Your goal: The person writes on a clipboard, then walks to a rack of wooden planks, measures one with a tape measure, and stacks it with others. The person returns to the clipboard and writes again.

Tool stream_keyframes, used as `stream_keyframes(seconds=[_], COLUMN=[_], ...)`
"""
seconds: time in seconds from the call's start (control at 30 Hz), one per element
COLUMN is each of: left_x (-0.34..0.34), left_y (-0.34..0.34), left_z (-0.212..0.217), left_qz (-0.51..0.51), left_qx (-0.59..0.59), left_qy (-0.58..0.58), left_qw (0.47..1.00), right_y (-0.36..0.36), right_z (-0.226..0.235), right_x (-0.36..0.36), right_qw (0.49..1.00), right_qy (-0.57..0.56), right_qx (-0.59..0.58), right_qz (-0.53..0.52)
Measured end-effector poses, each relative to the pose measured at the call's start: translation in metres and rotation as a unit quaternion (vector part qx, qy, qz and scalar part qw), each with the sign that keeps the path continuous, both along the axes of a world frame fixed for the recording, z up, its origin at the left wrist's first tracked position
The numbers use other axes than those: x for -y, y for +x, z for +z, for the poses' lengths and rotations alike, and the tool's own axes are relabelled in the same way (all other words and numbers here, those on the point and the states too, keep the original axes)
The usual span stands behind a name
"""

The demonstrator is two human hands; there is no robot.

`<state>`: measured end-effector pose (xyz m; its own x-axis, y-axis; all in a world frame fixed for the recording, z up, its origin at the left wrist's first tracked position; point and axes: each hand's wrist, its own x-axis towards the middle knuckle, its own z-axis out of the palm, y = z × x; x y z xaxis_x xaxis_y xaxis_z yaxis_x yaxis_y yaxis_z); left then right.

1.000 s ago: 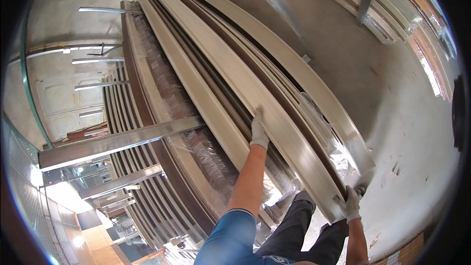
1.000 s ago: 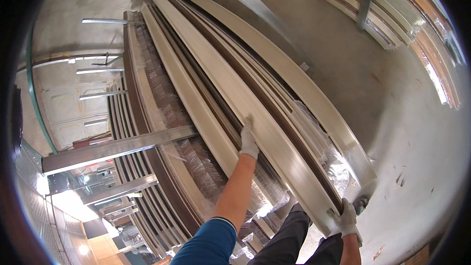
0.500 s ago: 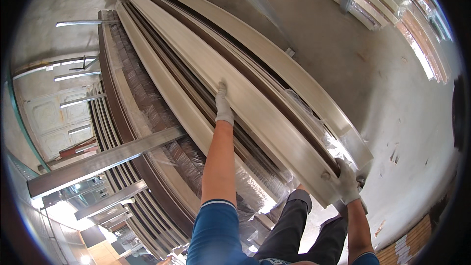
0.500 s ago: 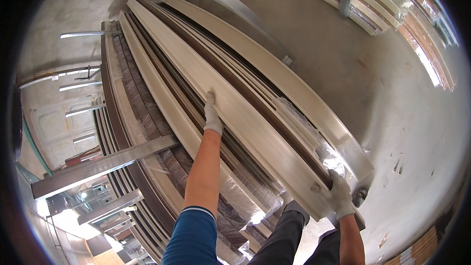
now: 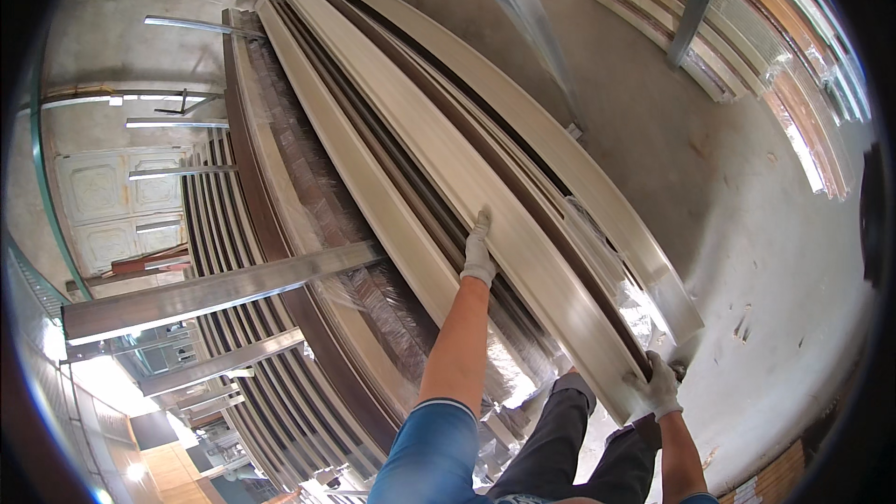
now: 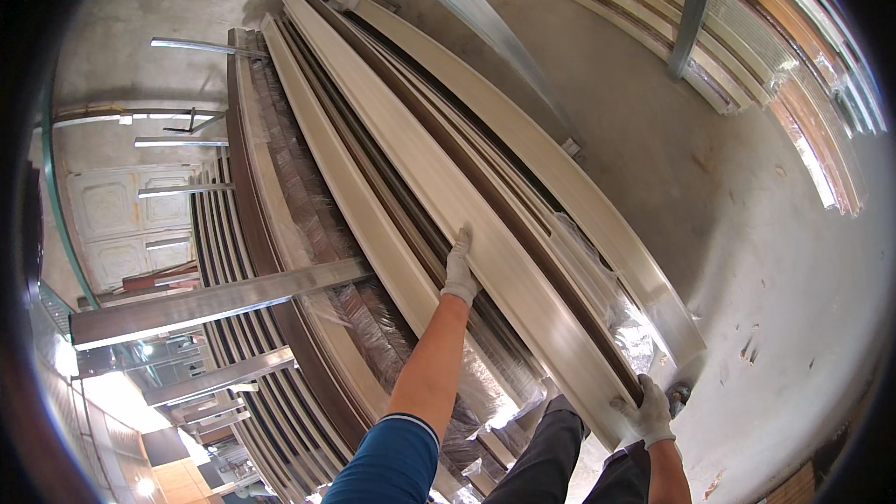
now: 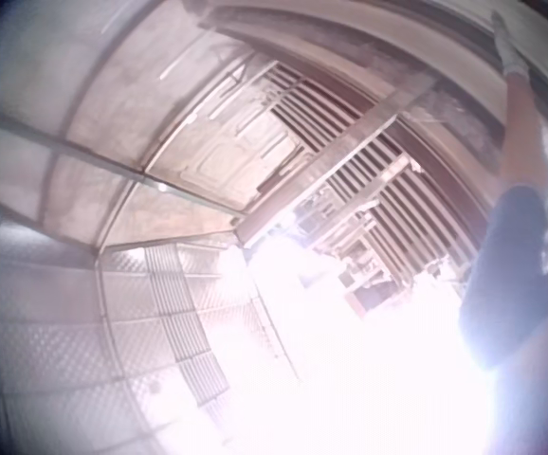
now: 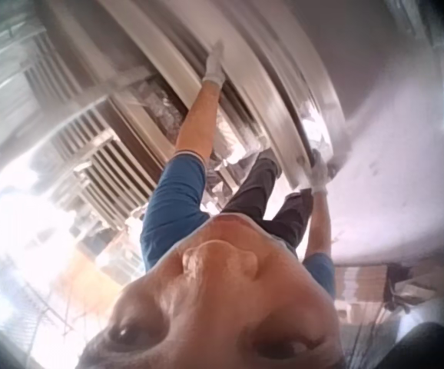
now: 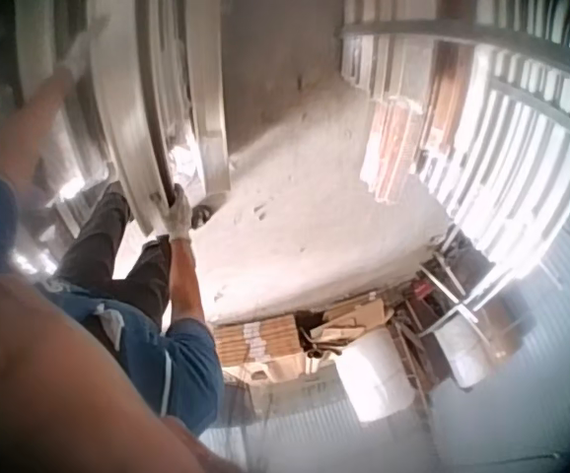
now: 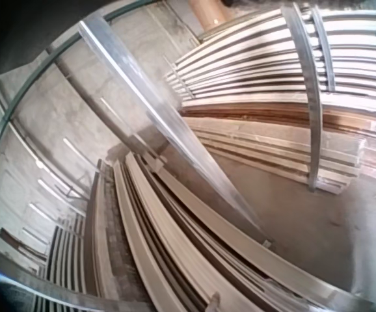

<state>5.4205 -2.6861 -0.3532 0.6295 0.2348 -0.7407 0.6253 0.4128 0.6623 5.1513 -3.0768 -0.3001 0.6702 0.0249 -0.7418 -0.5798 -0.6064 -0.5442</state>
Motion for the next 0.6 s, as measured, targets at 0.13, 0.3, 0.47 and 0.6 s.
stream_keyframes(seconds=[0.13,0.3,0.47,0.6], left_x=[-0.008,0.003,0.019,0.029], left_y=[0.011,0.018,0.008,-0.019], left_z=[0.000,0.008,0.019,0.022], left_qz=[0.016,0.034,0.032,0.039], left_qx=[-0.037,0.012,0.005,0.000], left_qy=[-0.026,0.014,0.006,-0.016], left_qw=[0.999,0.999,0.999,0.999], right_y=[0.003,0.007,-0.007,-0.034], right_z=[0.004,-0.002,-0.019,-0.016], right_x=[-0.006,-0.011,0.000,0.011], right_qw=[0.999,0.999,0.999,1.000], right_qy=[-0.021,-0.007,0.018,0.007], right_qx=[0.016,0.038,0.026,0.019], right_qz=[-0.019,-0.027,-0.029,0.000])
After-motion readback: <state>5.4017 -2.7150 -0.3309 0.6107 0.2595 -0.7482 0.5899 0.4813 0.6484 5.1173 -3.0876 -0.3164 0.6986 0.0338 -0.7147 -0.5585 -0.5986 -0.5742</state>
